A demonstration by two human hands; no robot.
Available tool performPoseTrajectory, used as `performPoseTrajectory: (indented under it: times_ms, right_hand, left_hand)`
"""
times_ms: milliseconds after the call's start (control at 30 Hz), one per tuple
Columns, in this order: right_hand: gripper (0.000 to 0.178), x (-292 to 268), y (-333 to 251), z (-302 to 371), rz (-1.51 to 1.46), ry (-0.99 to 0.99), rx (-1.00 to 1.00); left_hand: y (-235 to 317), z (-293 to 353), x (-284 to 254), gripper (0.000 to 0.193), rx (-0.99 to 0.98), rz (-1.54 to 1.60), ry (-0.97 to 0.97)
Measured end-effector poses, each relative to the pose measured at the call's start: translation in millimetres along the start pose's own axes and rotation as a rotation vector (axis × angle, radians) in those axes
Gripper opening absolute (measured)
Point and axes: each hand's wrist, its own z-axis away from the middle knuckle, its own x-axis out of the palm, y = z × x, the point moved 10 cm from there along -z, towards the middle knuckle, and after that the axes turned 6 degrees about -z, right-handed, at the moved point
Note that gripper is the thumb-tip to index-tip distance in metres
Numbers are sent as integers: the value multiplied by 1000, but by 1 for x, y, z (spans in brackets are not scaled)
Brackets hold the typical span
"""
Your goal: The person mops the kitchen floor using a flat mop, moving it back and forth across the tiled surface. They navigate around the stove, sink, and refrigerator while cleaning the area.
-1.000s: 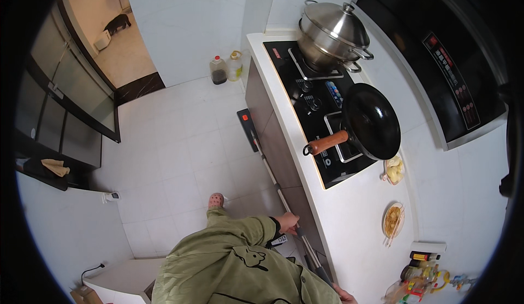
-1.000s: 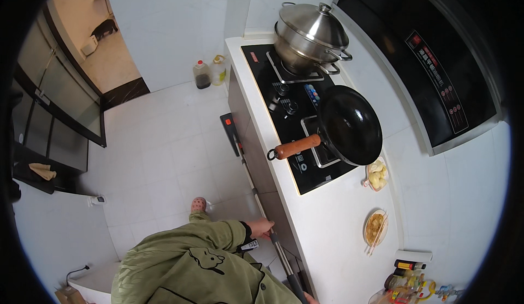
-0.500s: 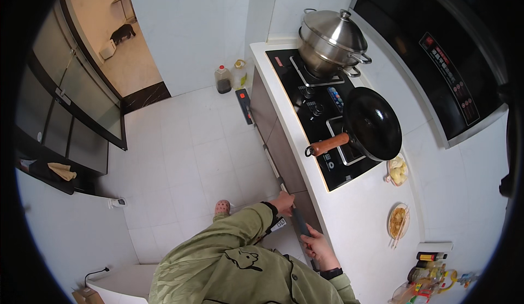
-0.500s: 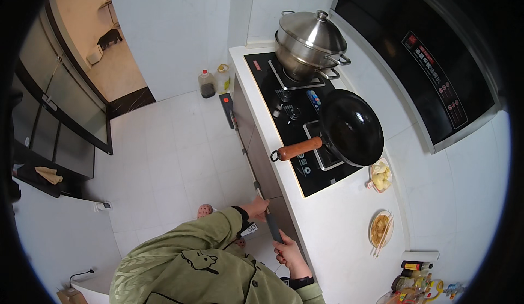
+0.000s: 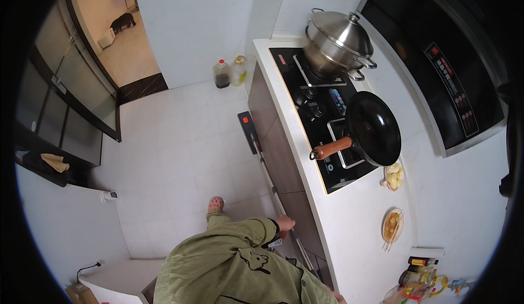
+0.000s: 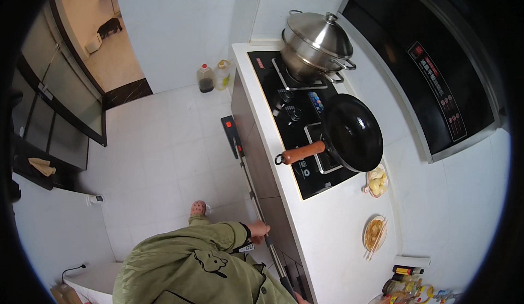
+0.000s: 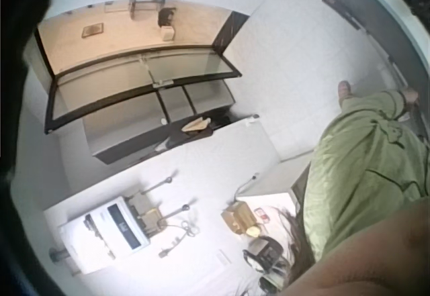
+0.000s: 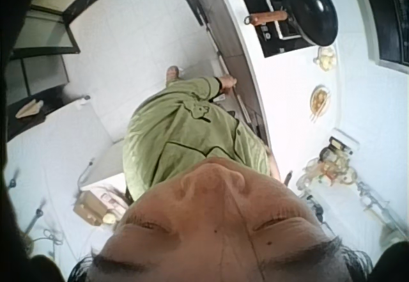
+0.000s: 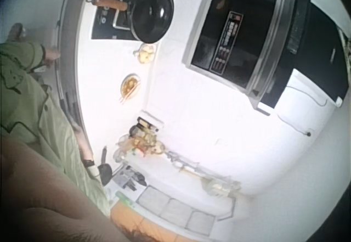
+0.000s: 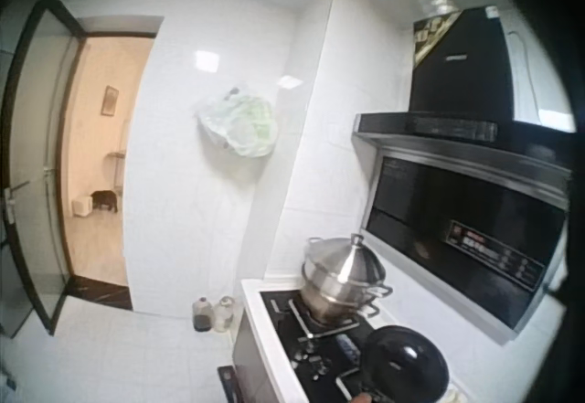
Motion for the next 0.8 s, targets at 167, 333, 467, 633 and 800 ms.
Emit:
performPoseTrajectory:
  times_ms: [167, 333, 467, 633, 800]
  right_hand:
    - [56, 50, -55, -68, 31, -22, 8]
    - [58, 105, -81, -122, -180, -199, 147]
    - [62, 95, -67, -116, -4, -65, 100]
    - [61, 65, -47, -49, 21, -81, 127]
    - [61, 72, -65, -24, 20, -74, 159]
  left_hand:
    - [-21, -22, -90, 41, -163, 386, 318]
    - [-32, -105, -179, 28, -49, 170, 478]
    - [-3, -121, -140, 24, 258, -757, 413]
    - [-36, -1, -20, 42, -54, 292, -64]
    - [-9, 23, -30, 43, 225, -6, -49]
